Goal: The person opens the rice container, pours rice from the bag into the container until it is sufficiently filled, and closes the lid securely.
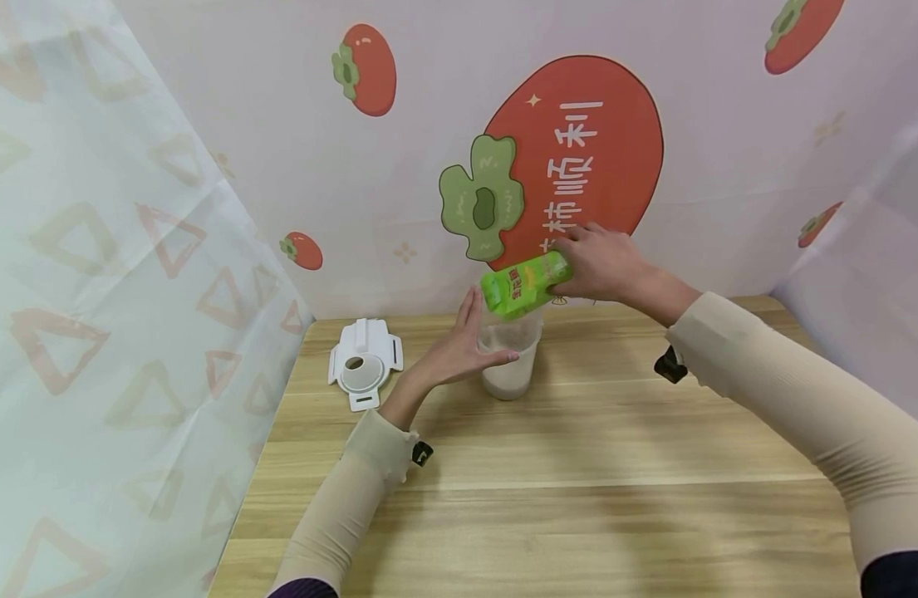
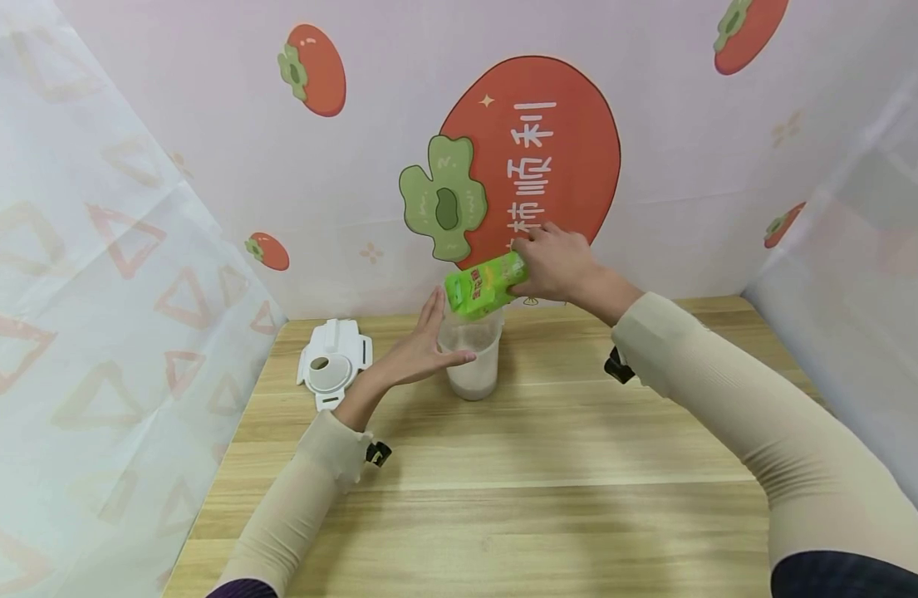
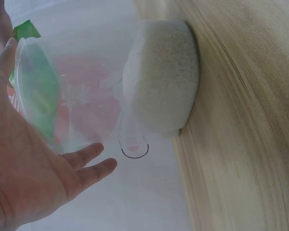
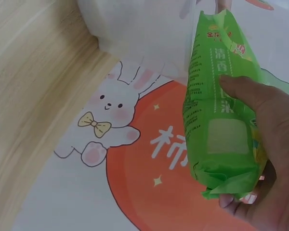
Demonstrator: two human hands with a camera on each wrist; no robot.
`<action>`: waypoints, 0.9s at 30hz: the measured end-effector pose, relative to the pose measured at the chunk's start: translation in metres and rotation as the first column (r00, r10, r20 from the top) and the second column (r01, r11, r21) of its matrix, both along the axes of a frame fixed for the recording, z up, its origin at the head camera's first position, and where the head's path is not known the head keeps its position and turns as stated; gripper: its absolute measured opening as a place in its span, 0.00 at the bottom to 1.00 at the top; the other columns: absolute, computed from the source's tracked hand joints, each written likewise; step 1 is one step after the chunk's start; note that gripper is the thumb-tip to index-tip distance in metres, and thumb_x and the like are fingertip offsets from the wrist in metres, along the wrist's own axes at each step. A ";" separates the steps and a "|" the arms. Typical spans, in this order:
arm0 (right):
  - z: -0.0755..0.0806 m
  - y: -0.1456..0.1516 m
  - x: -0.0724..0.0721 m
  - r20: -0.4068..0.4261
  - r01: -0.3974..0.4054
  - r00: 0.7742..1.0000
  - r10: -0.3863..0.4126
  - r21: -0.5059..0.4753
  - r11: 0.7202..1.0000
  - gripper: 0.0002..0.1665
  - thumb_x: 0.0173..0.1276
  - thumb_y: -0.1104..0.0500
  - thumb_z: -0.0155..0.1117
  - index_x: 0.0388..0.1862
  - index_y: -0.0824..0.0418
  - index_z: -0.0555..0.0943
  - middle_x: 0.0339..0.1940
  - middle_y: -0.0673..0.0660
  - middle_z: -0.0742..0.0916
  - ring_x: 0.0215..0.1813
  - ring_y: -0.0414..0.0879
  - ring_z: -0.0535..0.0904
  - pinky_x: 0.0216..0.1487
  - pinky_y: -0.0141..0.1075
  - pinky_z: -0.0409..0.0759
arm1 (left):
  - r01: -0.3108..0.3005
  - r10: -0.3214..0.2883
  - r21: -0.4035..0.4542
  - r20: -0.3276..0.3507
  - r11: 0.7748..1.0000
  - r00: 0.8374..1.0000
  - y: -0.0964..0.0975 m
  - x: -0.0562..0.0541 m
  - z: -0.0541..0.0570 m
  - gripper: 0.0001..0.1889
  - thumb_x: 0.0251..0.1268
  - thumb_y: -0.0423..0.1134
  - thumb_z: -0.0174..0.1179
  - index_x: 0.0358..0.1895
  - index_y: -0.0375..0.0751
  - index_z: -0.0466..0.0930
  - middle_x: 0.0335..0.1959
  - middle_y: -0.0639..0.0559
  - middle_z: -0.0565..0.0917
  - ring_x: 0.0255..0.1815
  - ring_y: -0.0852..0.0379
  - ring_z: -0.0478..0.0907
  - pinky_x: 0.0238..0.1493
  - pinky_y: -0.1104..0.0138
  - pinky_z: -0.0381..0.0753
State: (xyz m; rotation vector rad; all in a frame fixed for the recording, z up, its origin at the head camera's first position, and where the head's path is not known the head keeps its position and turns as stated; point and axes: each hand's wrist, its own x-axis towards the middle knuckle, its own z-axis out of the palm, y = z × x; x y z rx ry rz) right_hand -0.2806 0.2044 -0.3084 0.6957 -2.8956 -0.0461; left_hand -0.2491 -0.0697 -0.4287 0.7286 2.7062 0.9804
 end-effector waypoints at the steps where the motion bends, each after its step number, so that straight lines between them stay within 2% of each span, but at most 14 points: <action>1: -0.001 0.001 0.000 0.004 0.004 1.000 -0.004 -0.007 1.000 0.42 0.59 0.38 0.79 0.66 0.60 0.82 0.61 0.65 0.85 0.61 0.61 0.78 0.46 0.57 0.87 | 0.000 0.000 0.001 0.000 1.000 1.000 0.000 0.000 0.000 0.71 0.61 0.75 0.64 0.86 0.48 0.20 0.87 0.59 0.20 0.84 0.39 0.56 0.73 0.47 0.75; 7: -0.003 0.004 -0.001 0.016 0.019 1.000 -0.019 -0.034 0.999 0.45 0.58 0.37 0.80 0.69 0.60 0.80 0.62 0.65 0.85 0.60 0.61 0.80 0.49 0.58 0.86 | 0.003 -0.003 0.001 0.010 1.000 1.000 0.000 -0.001 -0.001 0.70 0.61 0.76 0.64 0.84 0.57 0.15 0.86 0.61 0.19 0.85 0.40 0.56 0.73 0.47 0.74; 16: -0.009 0.009 -0.004 0.040 0.021 0.999 -0.019 -0.053 0.998 0.51 0.57 0.36 0.81 0.74 0.60 0.77 0.63 0.68 0.85 0.60 0.64 0.80 0.54 0.60 0.85 | -0.003 0.003 0.010 0.001 1.000 1.000 0.000 -0.003 -0.003 0.69 0.61 0.75 0.65 0.82 0.63 0.13 0.87 0.60 0.20 0.81 0.37 0.63 0.67 0.47 0.80; 23: -0.013 0.012 -0.005 0.056 0.020 0.998 -0.017 -0.054 0.998 0.53 0.57 0.36 0.81 0.77 0.59 0.74 0.65 0.69 0.84 0.62 0.65 0.80 0.57 0.61 0.84 | -0.003 0.003 0.023 -0.002 1.000 1.000 0.000 -0.004 -0.004 0.69 0.60 0.75 0.66 0.82 0.64 0.14 0.87 0.59 0.21 0.81 0.36 0.63 0.67 0.46 0.80; 27: -0.014 0.013 -0.005 0.021 0.003 1.000 -0.002 -0.053 0.999 0.53 0.57 0.37 0.82 0.76 0.60 0.75 0.64 0.69 0.84 0.62 0.65 0.79 0.56 0.61 0.84 | 0.003 -0.003 0.024 -0.010 1.000 1.000 0.000 -0.004 -0.005 0.69 0.61 0.75 0.65 0.83 0.62 0.14 0.88 0.54 0.23 0.82 0.37 0.60 0.69 0.46 0.79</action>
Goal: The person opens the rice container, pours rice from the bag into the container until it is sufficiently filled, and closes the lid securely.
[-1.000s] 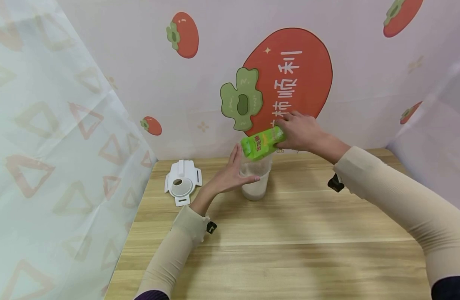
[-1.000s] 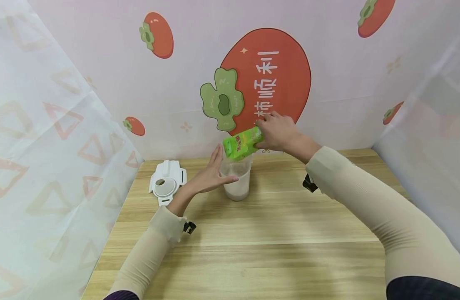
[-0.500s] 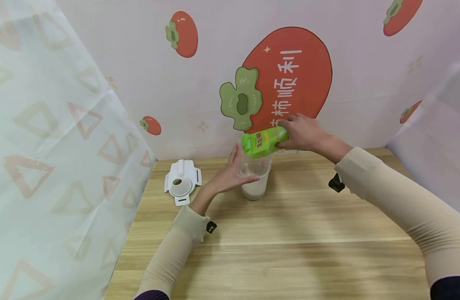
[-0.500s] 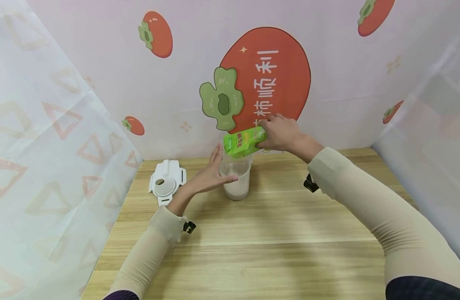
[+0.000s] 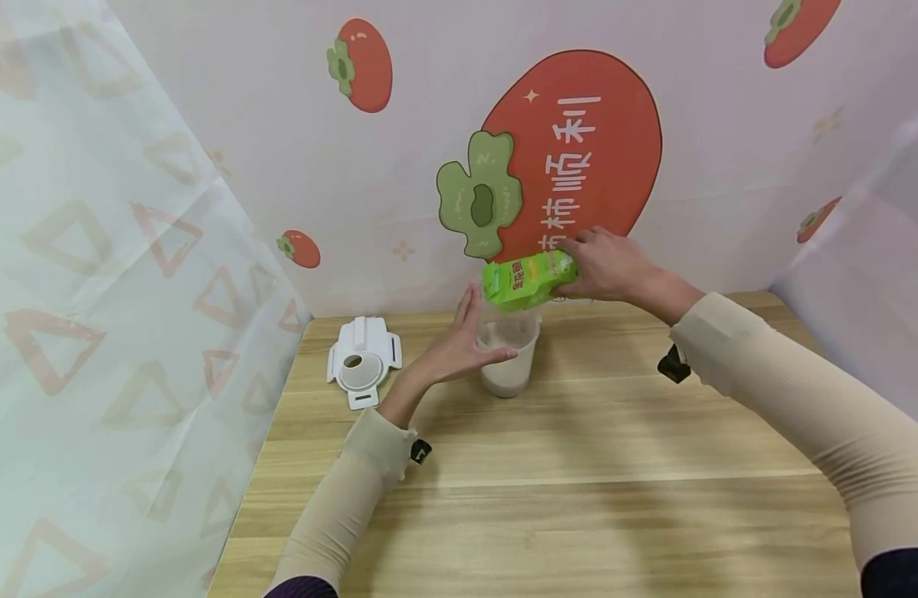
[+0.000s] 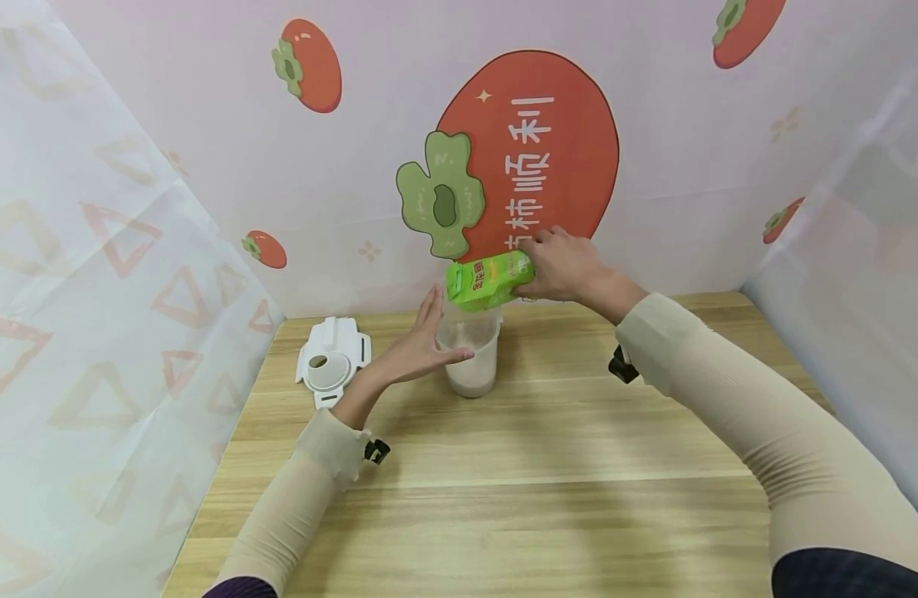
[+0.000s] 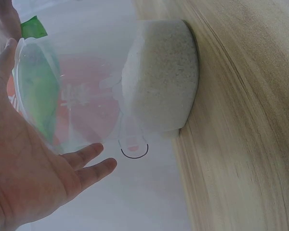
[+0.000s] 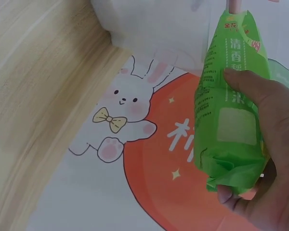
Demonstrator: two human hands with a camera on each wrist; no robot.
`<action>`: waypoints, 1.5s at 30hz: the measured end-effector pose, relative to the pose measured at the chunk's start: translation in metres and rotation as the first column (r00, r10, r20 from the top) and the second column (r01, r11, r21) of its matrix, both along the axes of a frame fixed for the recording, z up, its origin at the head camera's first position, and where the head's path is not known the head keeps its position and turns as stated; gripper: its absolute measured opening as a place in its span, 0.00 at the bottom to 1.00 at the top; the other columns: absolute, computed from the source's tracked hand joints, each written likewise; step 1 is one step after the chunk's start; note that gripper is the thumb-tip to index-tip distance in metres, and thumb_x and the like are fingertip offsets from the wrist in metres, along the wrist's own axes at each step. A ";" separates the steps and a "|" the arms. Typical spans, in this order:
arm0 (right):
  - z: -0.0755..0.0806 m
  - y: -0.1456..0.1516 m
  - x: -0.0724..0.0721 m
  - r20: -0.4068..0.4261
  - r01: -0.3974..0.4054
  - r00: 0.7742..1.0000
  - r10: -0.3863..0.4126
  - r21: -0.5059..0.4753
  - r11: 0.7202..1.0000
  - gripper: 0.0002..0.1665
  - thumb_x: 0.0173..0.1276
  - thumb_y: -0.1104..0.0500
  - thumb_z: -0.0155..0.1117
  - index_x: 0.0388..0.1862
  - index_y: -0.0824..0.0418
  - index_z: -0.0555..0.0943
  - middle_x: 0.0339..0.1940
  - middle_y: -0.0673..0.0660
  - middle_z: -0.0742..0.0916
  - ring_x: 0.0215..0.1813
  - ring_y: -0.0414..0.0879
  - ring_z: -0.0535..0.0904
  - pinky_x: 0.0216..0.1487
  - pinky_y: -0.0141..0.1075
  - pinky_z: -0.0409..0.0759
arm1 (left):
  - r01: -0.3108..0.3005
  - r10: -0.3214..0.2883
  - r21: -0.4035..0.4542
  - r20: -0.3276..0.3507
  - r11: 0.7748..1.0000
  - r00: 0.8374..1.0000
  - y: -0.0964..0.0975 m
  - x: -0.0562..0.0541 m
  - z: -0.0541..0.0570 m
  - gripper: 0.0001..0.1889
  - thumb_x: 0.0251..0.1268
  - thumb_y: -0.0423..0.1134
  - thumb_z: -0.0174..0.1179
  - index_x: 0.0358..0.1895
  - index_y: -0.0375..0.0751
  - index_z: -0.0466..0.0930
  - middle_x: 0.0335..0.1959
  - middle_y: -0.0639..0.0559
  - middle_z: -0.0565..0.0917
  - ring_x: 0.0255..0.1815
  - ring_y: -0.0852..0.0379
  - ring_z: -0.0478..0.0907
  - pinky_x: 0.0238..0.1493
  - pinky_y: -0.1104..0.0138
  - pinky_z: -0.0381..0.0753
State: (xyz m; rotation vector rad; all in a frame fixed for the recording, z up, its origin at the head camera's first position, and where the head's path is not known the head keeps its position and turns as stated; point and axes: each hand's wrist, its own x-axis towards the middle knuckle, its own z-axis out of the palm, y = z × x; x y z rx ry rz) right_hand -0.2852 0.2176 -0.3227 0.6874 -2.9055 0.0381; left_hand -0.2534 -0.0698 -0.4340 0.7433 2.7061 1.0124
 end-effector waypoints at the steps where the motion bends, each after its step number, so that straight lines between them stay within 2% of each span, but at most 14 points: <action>1: 0.000 0.000 0.000 -0.019 -0.012 1.000 0.012 -0.001 1.000 0.53 0.57 0.37 0.82 0.75 0.60 0.75 0.63 0.69 0.84 0.62 0.64 0.79 0.55 0.61 0.84 | 0.000 0.000 -0.001 -0.001 1.000 1.000 0.000 0.000 0.000 0.69 0.61 0.75 0.65 0.83 0.62 0.14 0.88 0.53 0.24 0.82 0.37 0.61 0.68 0.46 0.79; 6: 0.000 0.001 0.000 -0.123 -0.077 0.989 0.077 0.006 0.997 0.50 0.55 0.41 0.84 0.71 0.63 0.78 0.60 0.68 0.85 0.60 0.64 0.78 0.54 0.59 0.84 | -0.006 0.006 0.002 0.005 1.000 1.000 -0.001 0.000 -0.001 0.69 0.60 0.76 0.64 0.83 0.61 0.15 0.88 0.55 0.23 0.83 0.37 0.59 0.71 0.45 0.76; 13: 0.006 0.001 -0.001 -0.250 -0.144 0.956 0.153 0.057 0.988 0.50 0.52 0.42 0.87 0.70 0.61 0.79 0.57 0.68 0.85 0.58 0.65 0.78 0.51 0.59 0.84 | -0.017 0.017 -0.012 0.008 1.000 1.000 0.000 0.001 0.000 0.70 0.60 0.78 0.63 0.83 0.61 0.14 0.89 0.51 0.25 0.81 0.36 0.64 0.65 0.46 0.82; 23: 0.014 -0.002 -0.001 -0.291 -0.159 0.937 0.192 0.133 0.978 0.51 0.52 0.42 0.88 0.72 0.60 0.77 0.59 0.68 0.84 0.61 0.66 0.76 0.54 0.60 0.79 | -0.024 0.024 -0.016 0.017 1.000 1.000 0.000 0.001 0.001 0.69 0.60 0.77 0.64 0.84 0.59 0.16 0.89 0.52 0.25 0.80 0.37 0.65 0.61 0.47 0.84; 29: 0.015 -0.003 0.000 -0.307 -0.159 0.931 0.198 0.148 0.976 0.51 0.51 0.44 0.88 0.71 0.61 0.77 0.59 0.68 0.83 0.61 0.66 0.76 0.56 0.60 0.79 | -0.023 0.024 -0.017 0.027 1.000 0.999 0.000 0.001 0.001 0.70 0.59 0.78 0.63 0.85 0.58 0.17 0.88 0.55 0.24 0.81 0.38 0.64 0.64 0.47 0.83; 35: 0.016 -0.002 0.001 -0.288 -0.152 0.940 0.184 0.132 0.980 0.51 0.52 0.46 0.88 0.72 0.60 0.77 0.60 0.68 0.83 0.63 0.66 0.76 0.58 0.61 0.78 | -0.020 0.020 -0.014 0.027 1.000 0.999 0.000 0.001 0.002 0.69 0.60 0.77 0.64 0.85 0.57 0.18 0.89 0.54 0.24 0.81 0.38 0.63 0.67 0.46 0.80; 45: 0.013 0.004 0.001 -0.158 -0.082 0.983 0.093 0.072 0.994 0.50 0.56 0.43 0.85 0.74 0.60 0.76 0.62 0.68 0.83 0.63 0.65 0.75 0.56 0.62 0.82 | -0.014 0.015 -0.023 0.018 1.000 1.000 0.000 0.001 0.002 0.70 0.61 0.75 0.65 0.85 0.54 0.18 0.89 0.51 0.25 0.82 0.39 0.62 0.65 0.48 0.82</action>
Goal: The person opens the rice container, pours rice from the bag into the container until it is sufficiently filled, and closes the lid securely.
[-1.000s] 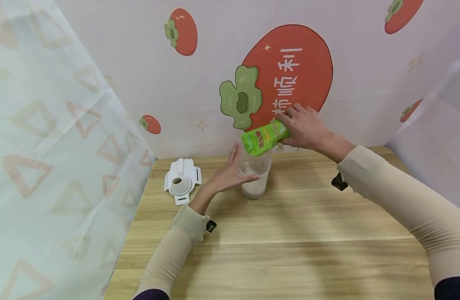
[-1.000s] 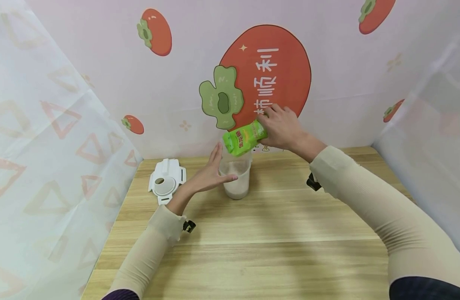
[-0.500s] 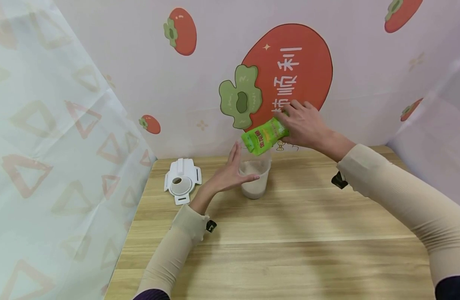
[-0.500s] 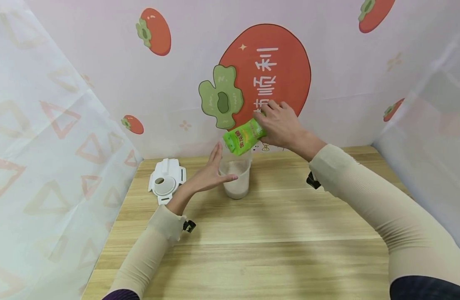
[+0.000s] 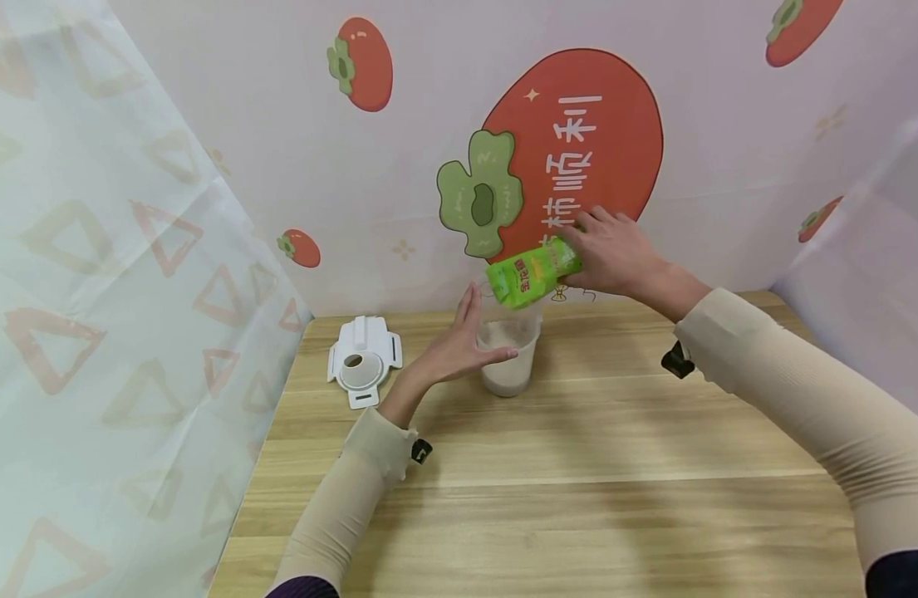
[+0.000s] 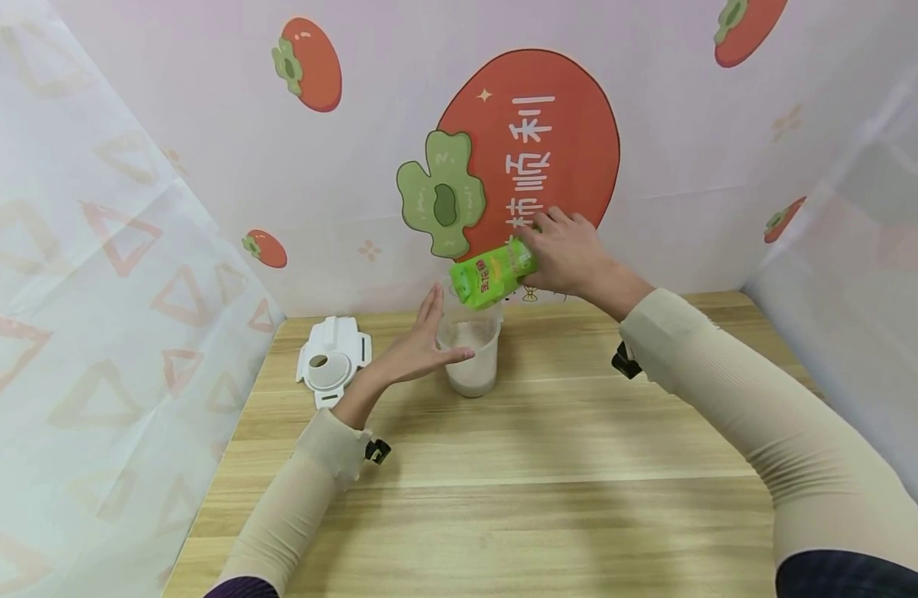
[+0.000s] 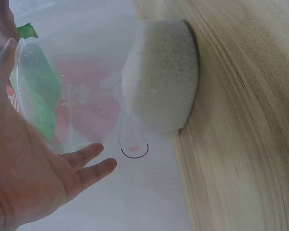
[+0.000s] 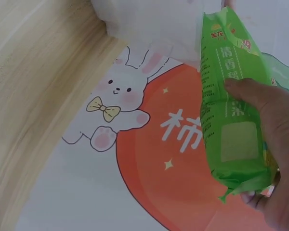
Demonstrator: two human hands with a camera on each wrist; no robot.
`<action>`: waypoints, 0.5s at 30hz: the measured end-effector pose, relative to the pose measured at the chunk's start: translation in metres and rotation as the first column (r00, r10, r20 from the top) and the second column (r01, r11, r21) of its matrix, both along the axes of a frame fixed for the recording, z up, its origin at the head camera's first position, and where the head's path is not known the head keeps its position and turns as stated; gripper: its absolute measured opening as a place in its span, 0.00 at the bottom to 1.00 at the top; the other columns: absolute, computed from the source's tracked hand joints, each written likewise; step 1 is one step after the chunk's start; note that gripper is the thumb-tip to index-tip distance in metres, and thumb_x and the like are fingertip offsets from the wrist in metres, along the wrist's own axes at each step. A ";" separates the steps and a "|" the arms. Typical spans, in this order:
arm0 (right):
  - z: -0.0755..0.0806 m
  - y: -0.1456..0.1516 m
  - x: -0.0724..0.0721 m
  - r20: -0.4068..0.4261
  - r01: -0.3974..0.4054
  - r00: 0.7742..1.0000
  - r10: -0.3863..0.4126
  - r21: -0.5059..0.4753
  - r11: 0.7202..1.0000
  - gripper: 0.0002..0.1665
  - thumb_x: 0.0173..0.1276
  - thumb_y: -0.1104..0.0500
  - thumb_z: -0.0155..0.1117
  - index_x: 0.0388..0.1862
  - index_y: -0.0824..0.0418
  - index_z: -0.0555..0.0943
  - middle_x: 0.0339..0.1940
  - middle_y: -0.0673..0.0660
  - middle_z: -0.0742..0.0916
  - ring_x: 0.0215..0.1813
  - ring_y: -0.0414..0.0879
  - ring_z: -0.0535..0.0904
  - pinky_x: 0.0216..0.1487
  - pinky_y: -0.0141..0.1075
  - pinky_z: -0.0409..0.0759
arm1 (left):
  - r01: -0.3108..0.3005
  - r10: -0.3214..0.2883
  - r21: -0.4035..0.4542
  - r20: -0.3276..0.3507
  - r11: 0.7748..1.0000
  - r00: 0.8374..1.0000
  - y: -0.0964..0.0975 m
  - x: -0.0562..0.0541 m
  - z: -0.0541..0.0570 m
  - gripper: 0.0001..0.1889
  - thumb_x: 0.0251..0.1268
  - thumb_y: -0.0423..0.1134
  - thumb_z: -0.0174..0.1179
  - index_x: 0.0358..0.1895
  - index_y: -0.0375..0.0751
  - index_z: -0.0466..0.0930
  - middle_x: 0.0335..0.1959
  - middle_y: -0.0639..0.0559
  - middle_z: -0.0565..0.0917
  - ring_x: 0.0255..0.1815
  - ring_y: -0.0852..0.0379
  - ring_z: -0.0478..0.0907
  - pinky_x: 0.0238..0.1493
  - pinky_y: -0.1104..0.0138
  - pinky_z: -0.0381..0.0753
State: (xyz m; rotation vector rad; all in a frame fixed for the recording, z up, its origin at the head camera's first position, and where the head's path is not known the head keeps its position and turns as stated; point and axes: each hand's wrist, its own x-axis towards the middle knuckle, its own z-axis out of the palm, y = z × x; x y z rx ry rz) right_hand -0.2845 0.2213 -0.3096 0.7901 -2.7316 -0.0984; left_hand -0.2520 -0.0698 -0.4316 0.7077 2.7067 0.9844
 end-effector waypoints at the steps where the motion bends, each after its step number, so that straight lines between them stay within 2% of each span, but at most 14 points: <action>1: -0.001 0.001 -0.001 0.014 0.007 1.000 -0.007 -0.008 1.000 0.50 0.57 0.44 0.84 0.75 0.60 0.76 0.62 0.69 0.83 0.63 0.65 0.75 0.56 0.62 0.82 | 0.002 -0.002 0.000 0.000 1.000 1.000 0.000 0.000 0.000 0.70 0.61 0.75 0.64 0.85 0.54 0.18 0.89 0.51 0.25 0.82 0.39 0.62 0.65 0.48 0.82; 6: -0.006 0.004 -0.003 0.079 0.049 0.996 -0.045 -0.046 0.998 0.49 0.57 0.42 0.83 0.74 0.60 0.76 0.64 0.69 0.84 0.63 0.64 0.76 0.57 0.62 0.83 | 0.003 -0.003 0.007 -0.002 1.000 1.000 0.000 0.000 0.000 0.69 0.61 0.75 0.65 0.85 0.53 0.19 0.89 0.50 0.25 0.82 0.38 0.62 0.66 0.48 0.81; 12: -0.011 0.007 -0.004 0.176 0.109 0.980 -0.096 -0.069 0.992 0.49 0.59 0.39 0.80 0.74 0.60 0.76 0.63 0.68 0.84 0.64 0.64 0.76 0.54 0.62 0.84 | 0.003 -0.003 0.015 -0.006 1.000 1.000 0.000 -0.001 -0.001 0.70 0.61 0.74 0.66 0.87 0.47 0.22 0.89 0.49 0.26 0.82 0.37 0.61 0.71 0.47 0.77; 15: -0.014 0.009 -0.005 0.198 0.127 0.974 -0.109 -0.081 0.989 0.49 0.60 0.38 0.80 0.74 0.61 0.77 0.63 0.68 0.84 0.65 0.64 0.76 0.54 0.63 0.84 | 0.004 -0.004 0.018 -0.011 1.000 1.000 0.000 -0.002 -0.001 0.70 0.61 0.74 0.66 0.87 0.46 0.23 0.89 0.48 0.26 0.82 0.37 0.61 0.72 0.47 0.76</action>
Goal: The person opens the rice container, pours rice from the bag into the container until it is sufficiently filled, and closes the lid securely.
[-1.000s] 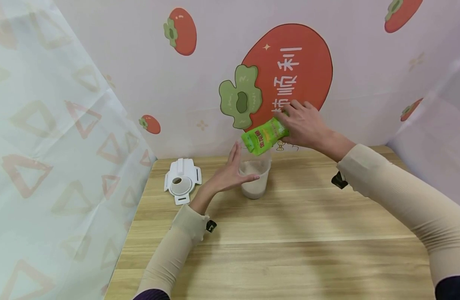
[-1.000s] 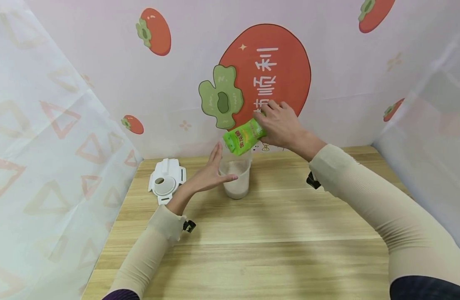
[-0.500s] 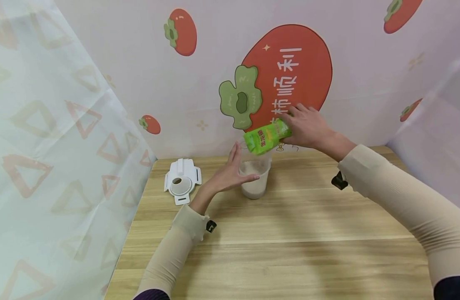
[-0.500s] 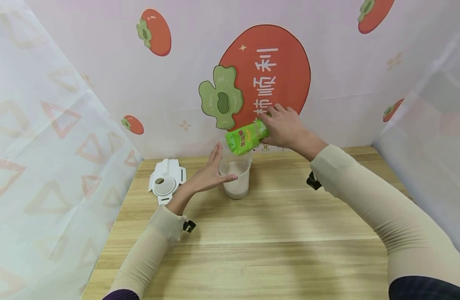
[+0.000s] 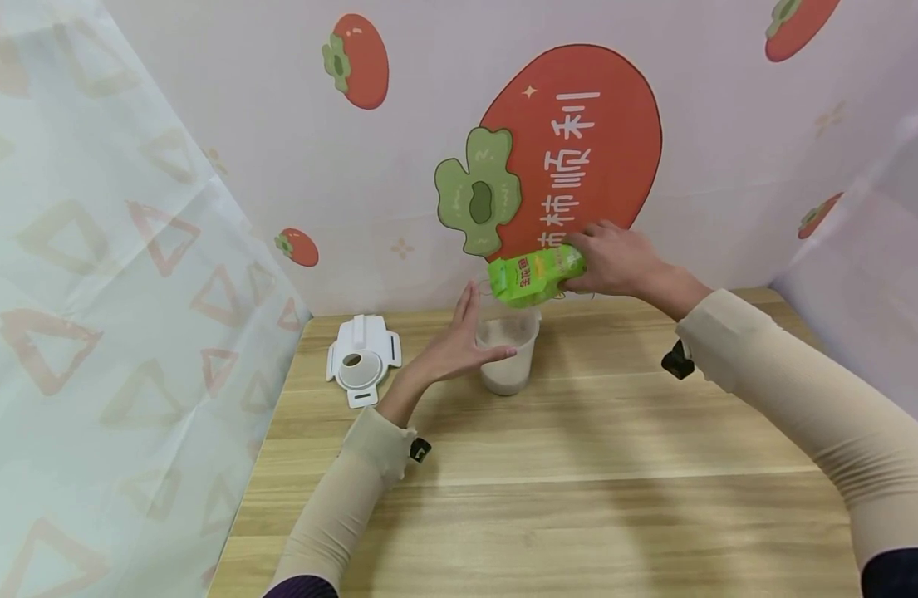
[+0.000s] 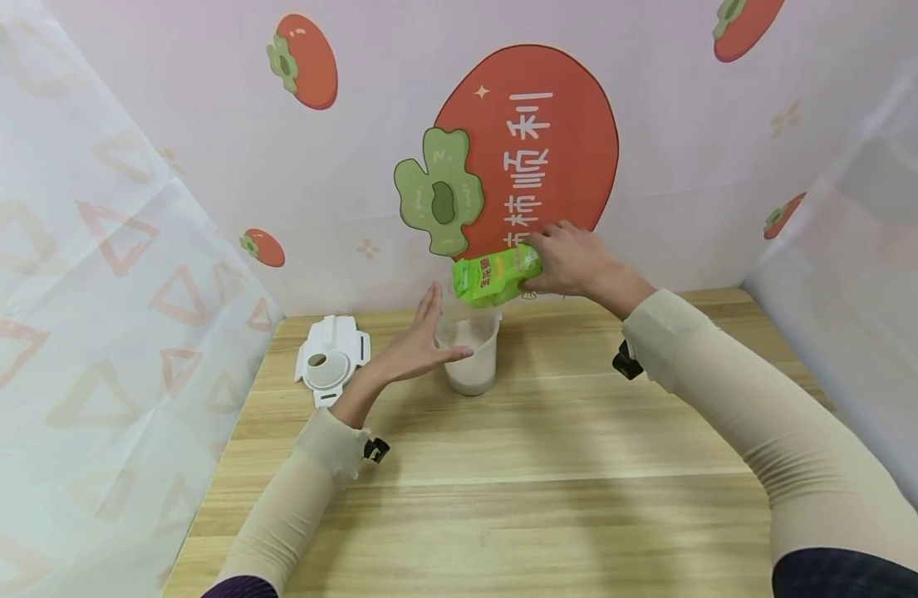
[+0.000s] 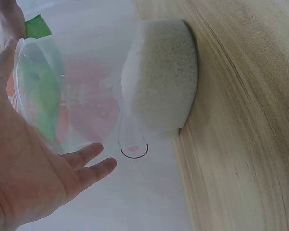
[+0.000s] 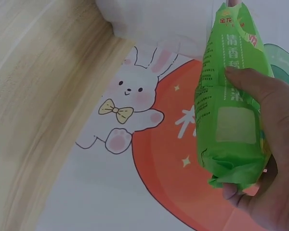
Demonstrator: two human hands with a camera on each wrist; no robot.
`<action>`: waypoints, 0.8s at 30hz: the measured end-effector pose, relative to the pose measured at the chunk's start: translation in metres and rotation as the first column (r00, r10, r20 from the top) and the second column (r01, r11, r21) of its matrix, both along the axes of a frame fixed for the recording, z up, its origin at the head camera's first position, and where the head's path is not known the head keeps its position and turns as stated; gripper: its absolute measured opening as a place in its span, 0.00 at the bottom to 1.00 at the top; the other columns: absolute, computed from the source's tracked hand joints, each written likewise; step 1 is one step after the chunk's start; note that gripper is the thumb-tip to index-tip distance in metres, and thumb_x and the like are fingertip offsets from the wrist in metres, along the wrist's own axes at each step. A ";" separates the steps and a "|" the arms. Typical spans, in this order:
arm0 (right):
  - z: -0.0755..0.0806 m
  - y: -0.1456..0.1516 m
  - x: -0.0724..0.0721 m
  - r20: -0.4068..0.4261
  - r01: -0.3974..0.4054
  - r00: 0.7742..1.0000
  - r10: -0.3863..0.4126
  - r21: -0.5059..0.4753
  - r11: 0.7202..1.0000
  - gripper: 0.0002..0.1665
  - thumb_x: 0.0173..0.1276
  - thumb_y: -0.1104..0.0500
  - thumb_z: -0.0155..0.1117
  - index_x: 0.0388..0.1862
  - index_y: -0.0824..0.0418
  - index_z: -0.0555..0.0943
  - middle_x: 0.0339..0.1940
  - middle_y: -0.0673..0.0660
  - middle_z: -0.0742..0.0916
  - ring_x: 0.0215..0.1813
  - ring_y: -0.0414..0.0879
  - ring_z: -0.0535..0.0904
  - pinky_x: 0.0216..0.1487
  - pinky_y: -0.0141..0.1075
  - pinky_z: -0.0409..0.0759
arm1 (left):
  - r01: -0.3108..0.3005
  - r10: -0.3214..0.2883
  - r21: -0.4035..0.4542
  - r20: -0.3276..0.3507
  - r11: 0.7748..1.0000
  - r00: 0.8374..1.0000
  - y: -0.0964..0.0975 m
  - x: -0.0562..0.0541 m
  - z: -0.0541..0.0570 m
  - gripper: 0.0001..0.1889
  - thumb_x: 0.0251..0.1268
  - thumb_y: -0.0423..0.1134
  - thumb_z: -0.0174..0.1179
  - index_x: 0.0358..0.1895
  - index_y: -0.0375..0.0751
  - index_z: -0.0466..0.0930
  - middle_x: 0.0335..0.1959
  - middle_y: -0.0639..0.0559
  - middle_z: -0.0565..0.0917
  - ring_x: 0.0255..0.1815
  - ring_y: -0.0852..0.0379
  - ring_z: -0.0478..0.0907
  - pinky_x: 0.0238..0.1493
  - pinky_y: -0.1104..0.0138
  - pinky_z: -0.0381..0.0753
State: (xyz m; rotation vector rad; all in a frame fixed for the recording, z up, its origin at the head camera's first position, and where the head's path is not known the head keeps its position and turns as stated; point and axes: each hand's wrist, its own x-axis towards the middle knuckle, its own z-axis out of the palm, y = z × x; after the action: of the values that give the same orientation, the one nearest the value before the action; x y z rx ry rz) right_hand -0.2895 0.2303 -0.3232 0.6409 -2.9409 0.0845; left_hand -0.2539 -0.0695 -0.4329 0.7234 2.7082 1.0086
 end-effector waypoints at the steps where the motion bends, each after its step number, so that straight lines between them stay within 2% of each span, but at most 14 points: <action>1: -0.001 0.001 0.000 0.005 0.005 1.000 -0.005 -0.005 1.000 0.48 0.60 0.38 0.80 0.73 0.61 0.77 0.63 0.68 0.84 0.65 0.64 0.76 0.54 0.63 0.84 | 0.000 0.000 0.001 0.001 1.000 1.000 0.000 0.000 0.000 0.70 0.61 0.74 0.66 0.87 0.47 0.22 0.89 0.49 0.26 0.83 0.38 0.60 0.73 0.47 0.75; 7: -0.004 0.004 -0.002 0.053 0.007 0.999 -0.004 -0.058 0.998 0.47 0.60 0.39 0.80 0.72 0.61 0.78 0.66 0.68 0.83 0.64 0.63 0.77 0.53 0.62 0.83 | 0.004 -0.004 -0.005 0.005 1.000 1.000 -0.001 -0.001 0.000 0.70 0.61 0.75 0.65 0.85 0.54 0.18 0.89 0.50 0.25 0.84 0.39 0.58 0.74 0.47 0.73; 11: -0.007 0.007 -0.002 0.077 -0.005 0.997 0.013 -0.109 0.994 0.47 0.61 0.40 0.80 0.73 0.61 0.77 0.67 0.67 0.83 0.62 0.63 0.79 0.54 0.61 0.82 | 0.003 -0.003 -0.006 0.010 1.000 1.000 -0.001 0.000 0.000 0.70 0.61 0.75 0.65 0.85 0.56 0.17 0.89 0.51 0.25 0.83 0.38 0.61 0.69 0.47 0.79; 14: -0.011 0.010 -0.004 0.078 -0.026 0.996 0.039 -0.155 0.988 0.46 0.60 0.42 0.81 0.72 0.61 0.78 0.64 0.64 0.84 0.56 0.59 0.79 0.51 0.57 0.81 | 0.004 -0.004 -0.008 0.014 1.000 1.000 -0.001 0.001 0.000 0.70 0.60 0.76 0.65 0.84 0.57 0.17 0.89 0.51 0.24 0.82 0.38 0.63 0.63 0.48 0.83; 17: -0.014 0.014 -0.006 0.074 -0.049 0.995 0.064 -0.190 0.981 0.44 0.60 0.44 0.82 0.71 0.60 0.79 0.60 0.61 0.86 0.50 0.56 0.79 0.47 0.52 0.79 | 0.005 -0.005 -0.012 0.012 1.000 1.000 -0.001 0.001 0.000 0.70 0.60 0.76 0.64 0.84 0.57 0.17 0.89 0.52 0.24 0.82 0.38 0.63 0.62 0.48 0.84; 24: -0.017 0.020 -0.009 0.079 -0.067 0.993 0.086 -0.216 0.974 0.40 0.61 0.45 0.82 0.67 0.59 0.80 0.55 0.59 0.87 0.47 0.54 0.78 0.45 0.49 0.76 | 0.002 -0.001 -0.018 0.007 1.000 1.000 -0.001 0.001 0.001 0.69 0.60 0.76 0.64 0.84 0.57 0.17 0.89 0.52 0.25 0.82 0.39 0.62 0.61 0.49 0.85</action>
State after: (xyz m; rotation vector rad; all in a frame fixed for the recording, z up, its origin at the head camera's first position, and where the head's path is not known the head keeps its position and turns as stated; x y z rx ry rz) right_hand -0.2984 0.2506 -0.3398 0.7342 -2.9322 0.4398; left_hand -0.2528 -0.0706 -0.4321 0.7173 2.7070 0.9829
